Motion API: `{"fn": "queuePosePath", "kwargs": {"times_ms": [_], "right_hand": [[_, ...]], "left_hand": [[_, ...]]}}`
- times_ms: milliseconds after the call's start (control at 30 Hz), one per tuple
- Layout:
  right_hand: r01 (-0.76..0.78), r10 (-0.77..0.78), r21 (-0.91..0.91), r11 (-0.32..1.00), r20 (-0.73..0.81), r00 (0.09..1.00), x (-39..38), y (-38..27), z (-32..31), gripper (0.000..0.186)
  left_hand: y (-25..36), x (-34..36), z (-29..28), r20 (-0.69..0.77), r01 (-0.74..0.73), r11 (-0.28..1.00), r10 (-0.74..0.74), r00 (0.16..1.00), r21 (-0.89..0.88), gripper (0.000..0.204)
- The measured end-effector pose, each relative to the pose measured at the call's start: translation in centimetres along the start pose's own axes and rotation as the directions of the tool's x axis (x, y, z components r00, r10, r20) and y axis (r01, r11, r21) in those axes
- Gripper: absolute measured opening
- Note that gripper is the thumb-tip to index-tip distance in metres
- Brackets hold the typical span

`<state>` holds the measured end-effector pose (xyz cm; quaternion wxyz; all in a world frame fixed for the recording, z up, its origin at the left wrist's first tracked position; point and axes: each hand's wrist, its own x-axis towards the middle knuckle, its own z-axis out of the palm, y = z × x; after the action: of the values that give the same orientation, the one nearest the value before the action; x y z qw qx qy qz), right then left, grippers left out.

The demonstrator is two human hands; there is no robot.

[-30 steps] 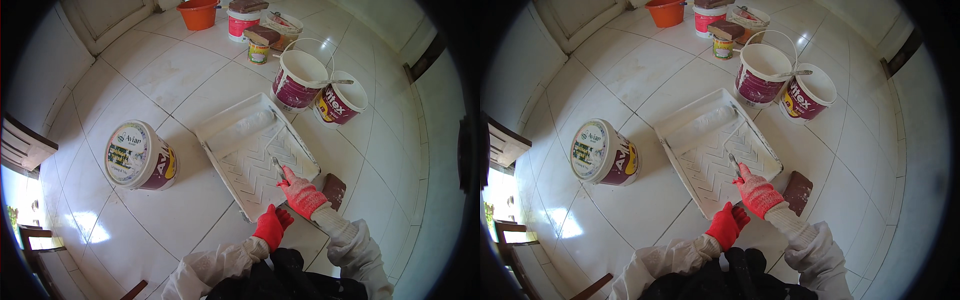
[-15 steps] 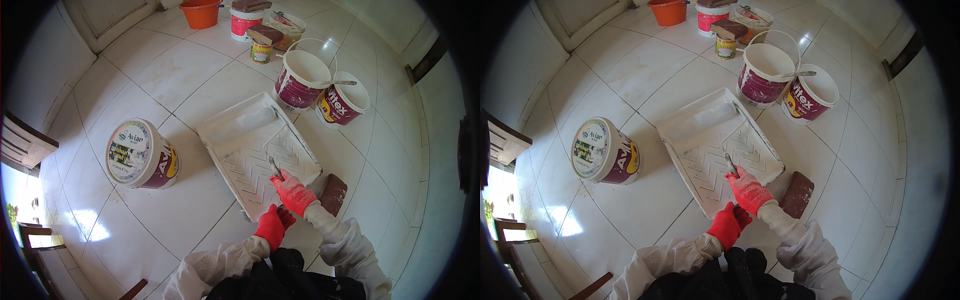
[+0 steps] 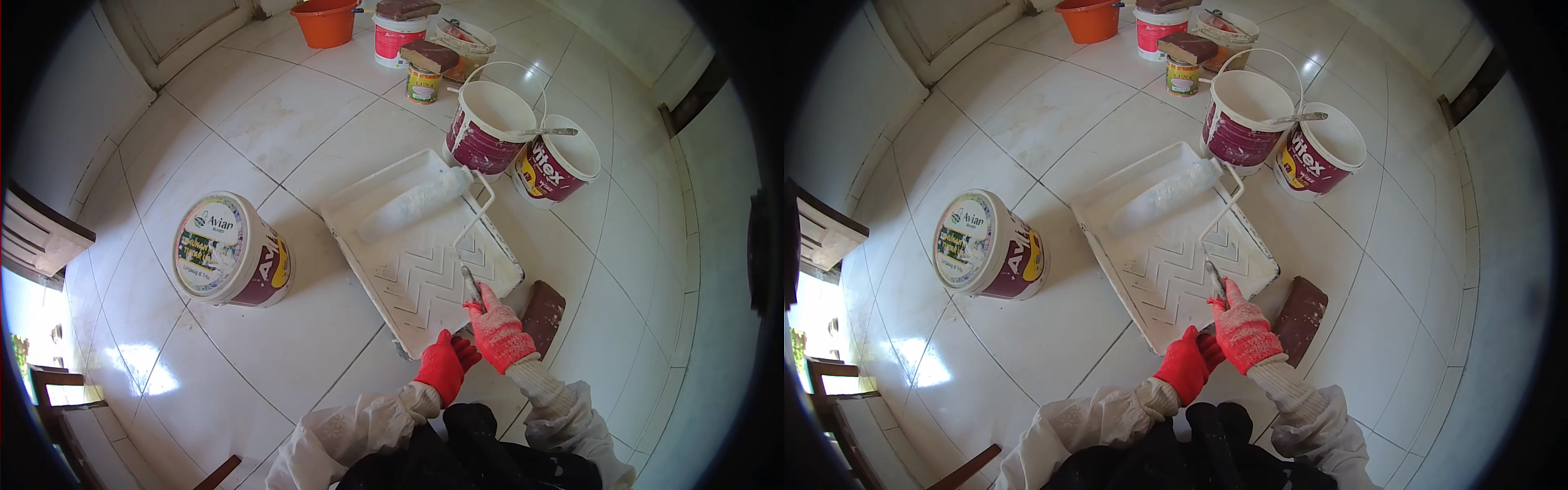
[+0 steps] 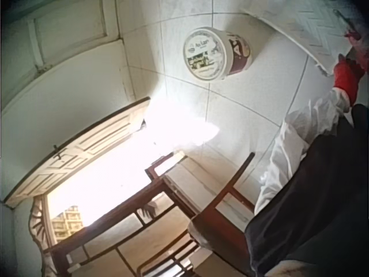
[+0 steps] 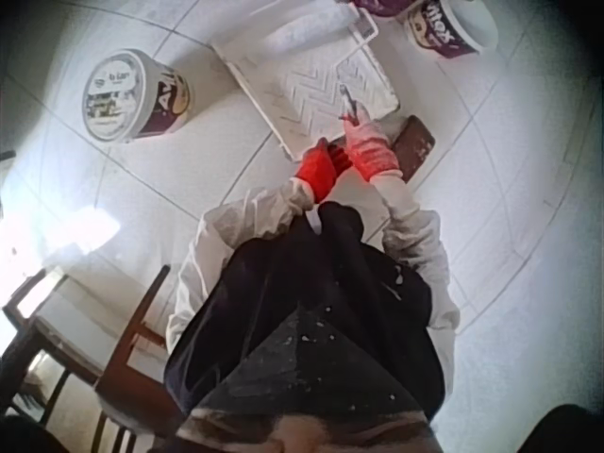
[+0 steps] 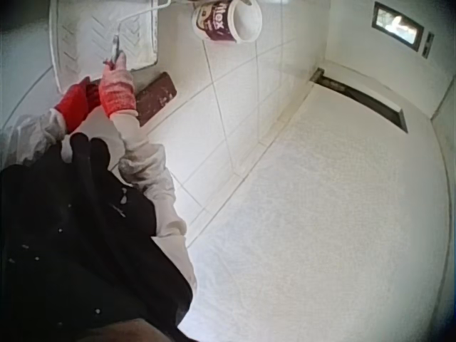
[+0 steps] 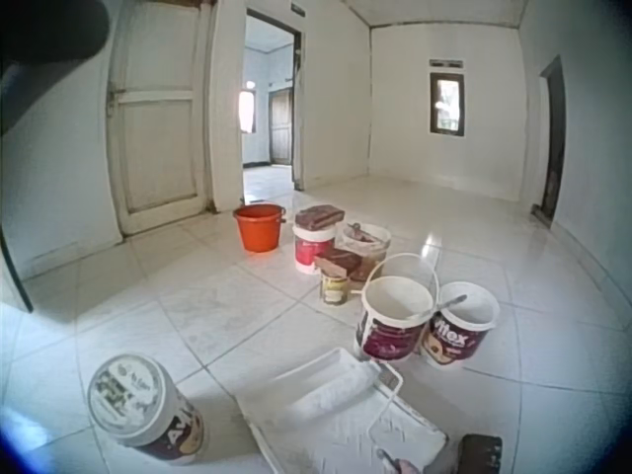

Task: The person stirs paint in a small bucket using a wooden stick, pours a small amount into a paint tray containing a roller, and then uses a small brush to stir or distribute paint within the tray.

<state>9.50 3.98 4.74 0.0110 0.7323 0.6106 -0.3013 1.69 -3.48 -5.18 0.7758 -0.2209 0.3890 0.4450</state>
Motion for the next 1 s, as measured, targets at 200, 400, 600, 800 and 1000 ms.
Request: {"fn": "queuePosePath", "kwargs": {"times_ms": [200, 400, 600, 800, 1000], "right_hand": [[0.03, -0.043, -0.077, 0.997, -0.174, 0.984, 0.5, 1.6, -0.6, 0.051], [-0.063, 0.052, -0.033, 0.997, -0.28, 0.959, 1.0, 2.2, -1.6, 0.047], [-0.041, -0.017, -0.176, 0.984, -0.315, 0.949, 1.7, 3.2, -0.8, 0.052], [0.002, -0.179, -0.348, 0.938, -0.477, 0.86, 3.1, 4.2, 0.4, 0.053], [-0.012, -0.241, -0.441, 0.897, -0.514, 0.823, 5.7, 4.0, 0.2, 0.052]], "left_hand": [[0.4, -1.0, 0.7, -0.104, -0.034, 0.999, 0.038, 0.994, 0.04, 0.04], [0.4, -1.5, 1.4, -0.135, -0.019, 0.999, 0.024, 0.991, 0.04, 0.039], [0.5, -1.7, 1.3, -0.147, -0.018, 0.999, 0.024, 0.989, 0.041, 0.04], [0.9, -2.2, 1.7, -0.153, 0.004, 0.999, 0.002, 0.988, 0.038, 0.041], [0.8, -2.3, 1.9, -0.144, 0.007, 0.999, -0.001, 0.99, 0.04, 0.04]]}}
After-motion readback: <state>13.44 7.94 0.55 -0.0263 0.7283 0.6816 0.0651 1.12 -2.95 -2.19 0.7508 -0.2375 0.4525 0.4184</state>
